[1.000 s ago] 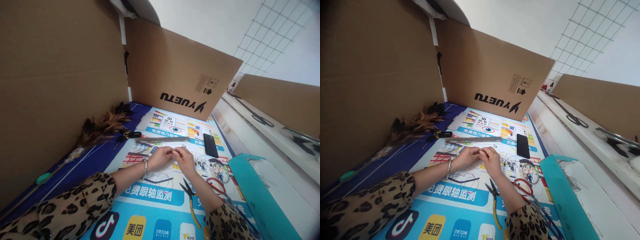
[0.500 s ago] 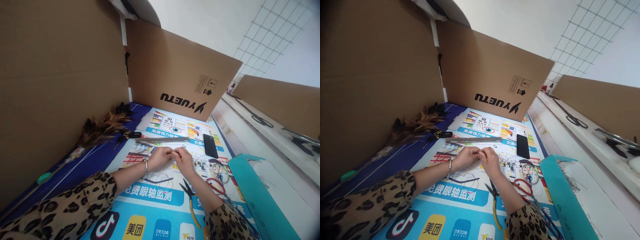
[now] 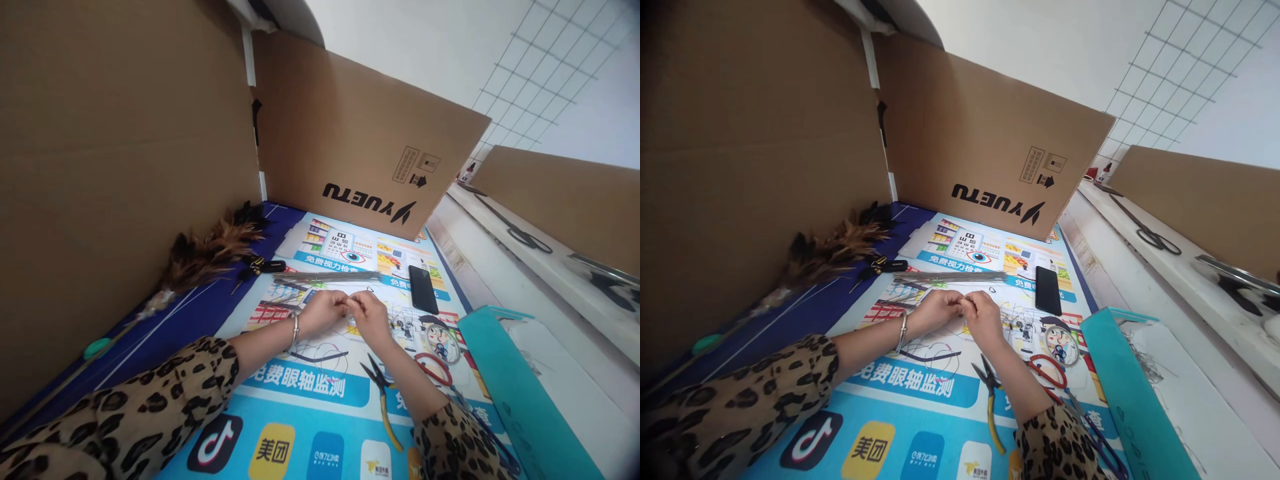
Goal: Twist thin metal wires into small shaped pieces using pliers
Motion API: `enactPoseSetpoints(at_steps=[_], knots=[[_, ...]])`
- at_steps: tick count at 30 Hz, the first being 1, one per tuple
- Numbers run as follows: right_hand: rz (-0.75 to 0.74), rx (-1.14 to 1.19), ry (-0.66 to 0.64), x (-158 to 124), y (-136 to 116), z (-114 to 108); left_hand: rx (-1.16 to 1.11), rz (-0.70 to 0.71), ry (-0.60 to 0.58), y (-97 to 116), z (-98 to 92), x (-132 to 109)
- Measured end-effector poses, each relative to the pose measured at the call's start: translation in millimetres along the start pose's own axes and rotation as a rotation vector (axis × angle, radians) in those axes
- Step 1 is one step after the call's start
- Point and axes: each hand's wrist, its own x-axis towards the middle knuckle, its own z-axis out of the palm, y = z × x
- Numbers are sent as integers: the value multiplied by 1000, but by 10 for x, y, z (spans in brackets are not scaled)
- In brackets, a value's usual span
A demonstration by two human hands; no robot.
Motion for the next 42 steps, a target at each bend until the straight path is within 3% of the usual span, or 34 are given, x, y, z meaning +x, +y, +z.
enactPoseSetpoints(at_steps=[17,27,35,42], knots=[[29,9,-2,-13,53,18,-24,4,-23,-50,24,40],[-124,-118,1,-54,50,-49,-74,15,-35,-68,45,31],[-49,-2,92,-66,36,-41,-81,80,-3,30,-8,-9],[26,87,131,-14,-2,-195,-64,68,-12,21,4,-10]])
